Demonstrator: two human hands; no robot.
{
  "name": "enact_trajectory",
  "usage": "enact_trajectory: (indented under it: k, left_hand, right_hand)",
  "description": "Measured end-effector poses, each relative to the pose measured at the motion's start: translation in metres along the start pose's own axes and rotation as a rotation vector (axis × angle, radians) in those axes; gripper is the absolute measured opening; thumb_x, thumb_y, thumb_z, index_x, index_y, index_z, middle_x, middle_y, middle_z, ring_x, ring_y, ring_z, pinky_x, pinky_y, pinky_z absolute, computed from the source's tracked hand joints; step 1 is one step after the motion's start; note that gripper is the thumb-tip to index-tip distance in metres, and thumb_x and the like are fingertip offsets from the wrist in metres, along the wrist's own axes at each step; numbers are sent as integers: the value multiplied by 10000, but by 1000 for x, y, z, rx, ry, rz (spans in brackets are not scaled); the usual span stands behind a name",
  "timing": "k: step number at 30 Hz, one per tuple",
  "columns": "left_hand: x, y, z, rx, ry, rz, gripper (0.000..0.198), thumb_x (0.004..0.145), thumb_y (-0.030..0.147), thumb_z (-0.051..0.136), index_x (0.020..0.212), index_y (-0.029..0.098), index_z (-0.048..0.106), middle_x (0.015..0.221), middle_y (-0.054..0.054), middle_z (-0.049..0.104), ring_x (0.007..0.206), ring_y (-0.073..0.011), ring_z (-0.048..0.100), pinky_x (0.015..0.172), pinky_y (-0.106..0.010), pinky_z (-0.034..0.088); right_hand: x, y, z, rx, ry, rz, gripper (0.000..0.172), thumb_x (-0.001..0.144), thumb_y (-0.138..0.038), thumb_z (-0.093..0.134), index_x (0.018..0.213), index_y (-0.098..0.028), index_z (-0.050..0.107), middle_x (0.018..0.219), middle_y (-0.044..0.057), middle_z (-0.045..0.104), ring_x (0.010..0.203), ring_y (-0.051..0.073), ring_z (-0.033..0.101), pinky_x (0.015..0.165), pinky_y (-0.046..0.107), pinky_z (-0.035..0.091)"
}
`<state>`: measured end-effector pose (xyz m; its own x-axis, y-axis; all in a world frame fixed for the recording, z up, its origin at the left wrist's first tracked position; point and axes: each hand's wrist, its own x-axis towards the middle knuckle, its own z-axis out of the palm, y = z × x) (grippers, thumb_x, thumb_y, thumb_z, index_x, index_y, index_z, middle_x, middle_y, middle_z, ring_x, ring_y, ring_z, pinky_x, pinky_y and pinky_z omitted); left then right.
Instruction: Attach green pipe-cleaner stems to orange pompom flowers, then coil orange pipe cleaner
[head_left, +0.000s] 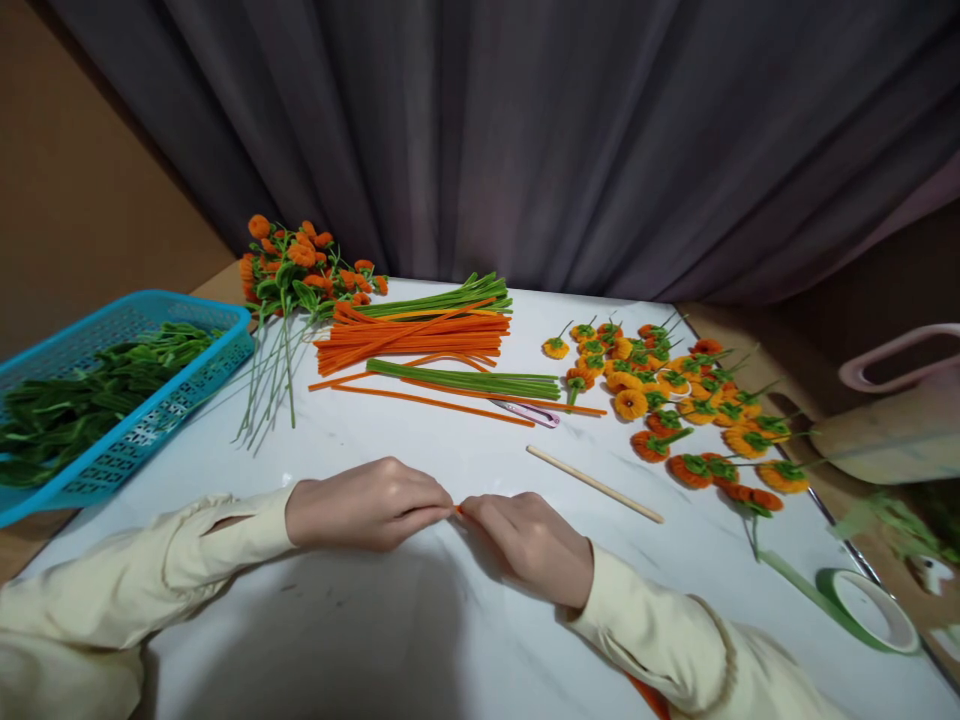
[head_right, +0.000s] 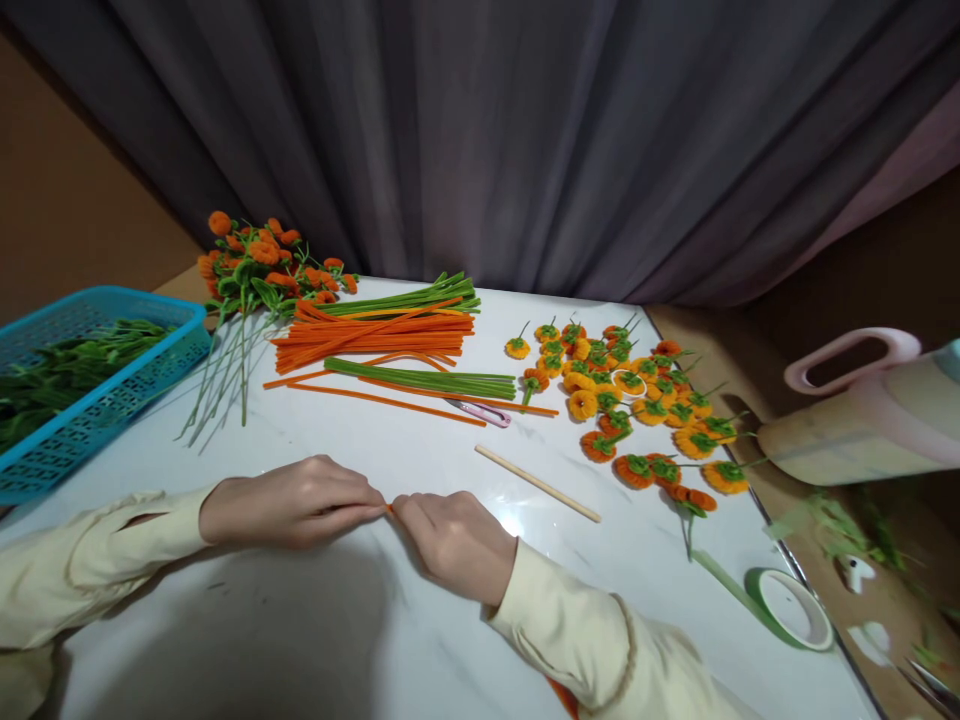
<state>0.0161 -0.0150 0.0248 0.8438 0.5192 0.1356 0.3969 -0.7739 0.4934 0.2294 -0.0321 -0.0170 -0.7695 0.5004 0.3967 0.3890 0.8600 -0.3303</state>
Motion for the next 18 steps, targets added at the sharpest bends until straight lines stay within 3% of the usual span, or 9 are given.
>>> enact_trajectory:
  k: [9, 18]
  left_hand:
    - [0, 3, 0, 117, -51, 87, 277, 937, 188, 347, 855, 133, 607, 707, -44, 664, 618, -140, 610, 564, -235, 414]
    - [2, 4, -2, 58, -45, 122, 236, 928, 167, 366, 814, 136, 570, 718, -47, 664, 607, -129, 598, 553, -226, 404]
  right_hand:
    - [-3, -1, 3, 58, 62, 55, 174, 955, -207, 304, 897, -166, 463, 622, 7, 604, 494, 118, 535, 458, 241, 313]
    - [3, -3, -1, -53, -16, -2, 225, 966, -249, 312, 874, -157, 496, 655, 6, 564, 542, 117, 507, 451, 247, 293]
